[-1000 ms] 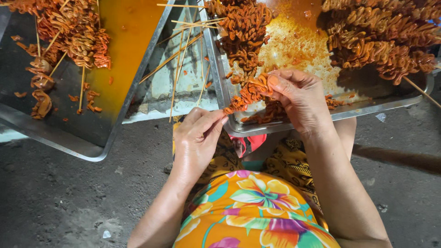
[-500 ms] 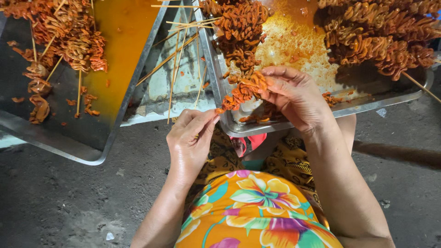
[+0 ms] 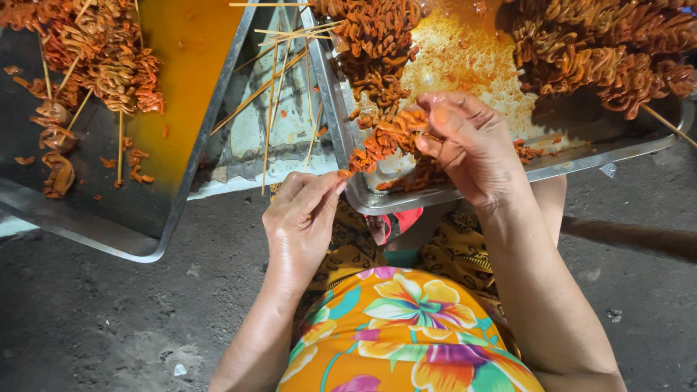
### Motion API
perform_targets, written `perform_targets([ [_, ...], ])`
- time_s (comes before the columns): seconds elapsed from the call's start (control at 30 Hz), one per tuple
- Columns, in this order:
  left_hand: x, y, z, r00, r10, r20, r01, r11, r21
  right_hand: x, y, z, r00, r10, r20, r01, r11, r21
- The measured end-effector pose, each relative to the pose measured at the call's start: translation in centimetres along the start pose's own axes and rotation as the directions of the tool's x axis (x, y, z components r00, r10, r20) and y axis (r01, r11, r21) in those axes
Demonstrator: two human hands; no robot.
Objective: The person threads pieces of marinated meat onto wooden skewers by hand, picking up individual pieces from a metal tray and sliding them onto the skewers one by one.
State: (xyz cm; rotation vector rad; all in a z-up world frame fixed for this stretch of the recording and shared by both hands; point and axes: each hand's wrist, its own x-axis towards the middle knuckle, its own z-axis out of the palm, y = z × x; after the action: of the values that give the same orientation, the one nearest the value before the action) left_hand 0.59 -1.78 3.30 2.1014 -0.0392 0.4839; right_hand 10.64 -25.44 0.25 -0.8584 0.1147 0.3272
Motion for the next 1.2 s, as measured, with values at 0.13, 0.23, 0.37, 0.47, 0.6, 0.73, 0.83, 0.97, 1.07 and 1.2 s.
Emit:
perform_targets([
  [0.13,-0.1,0.1,0.0,1.000,0.006,-0.008,-0.006,1.000,-0.008,-0.3,0.2,0.4,0.995,-0.068,0.072,0.074,0.994,-0.085],
  [0.23,-0.1,0.1,0.1,0.999,0.037,-0.011,-0.037,0.999,-0.005,0.1,0.3,0.3,0.997,-0.054,0.046,0.055,0.998,-0.015],
  [0.37,0.0,0.2,0.1,1.000,0.003,0.003,-0.003,1.000,-0.002,0.3,0.5,0.5,0.999,-0.042,0.023,0.042,0.999,-0.029],
  [0.47,-0.2,0.4,-0.2,0.999,-0.019,0.027,0.019,1.000,0.020,0.3,0.5,0.8,0.999,-0.034,-0.006,0.033,0.998,-0.053],
  [0.6,-0.2,0.4,0.0,1.000,-0.008,-0.008,0.008,0.998,0.055,0.3,0.4,1.1,0.999,-0.047,-0.003,0.046,0.996,-0.078],
  [0.73,-0.4,0.4,-0.1,1.000,0.014,0.004,-0.015,0.999,0.046,0.0,0.4,1.1,0.994,-0.069,0.086,0.076,0.994,-0.084],
  [0.83,-0.5,0.6,0.2,0.999,0.001,-0.046,0.002,0.999,0.053,0.1,0.5,1.1,0.993,-0.074,0.095,0.083,0.992,-0.092],
  [0.97,-0.6,0.7,0.3,0.997,0.060,-0.048,-0.056,0.995,0.080,0.1,0.7,1.2,0.994,-0.077,0.071,0.083,0.993,-0.086],
  [1.07,-0.7,0.7,0.6,0.998,0.047,-0.051,-0.043,0.996,0.082,0.0,0.9,1.4,0.996,-0.078,0.034,0.080,0.995,-0.067],
  [1.2,-0.7,0.7,0.8,0.999,0.018,-0.044,-0.016,0.998,0.054,0.0,1.4,1.7,0.994,-0.107,0.024,0.107,0.994,-0.007],
])
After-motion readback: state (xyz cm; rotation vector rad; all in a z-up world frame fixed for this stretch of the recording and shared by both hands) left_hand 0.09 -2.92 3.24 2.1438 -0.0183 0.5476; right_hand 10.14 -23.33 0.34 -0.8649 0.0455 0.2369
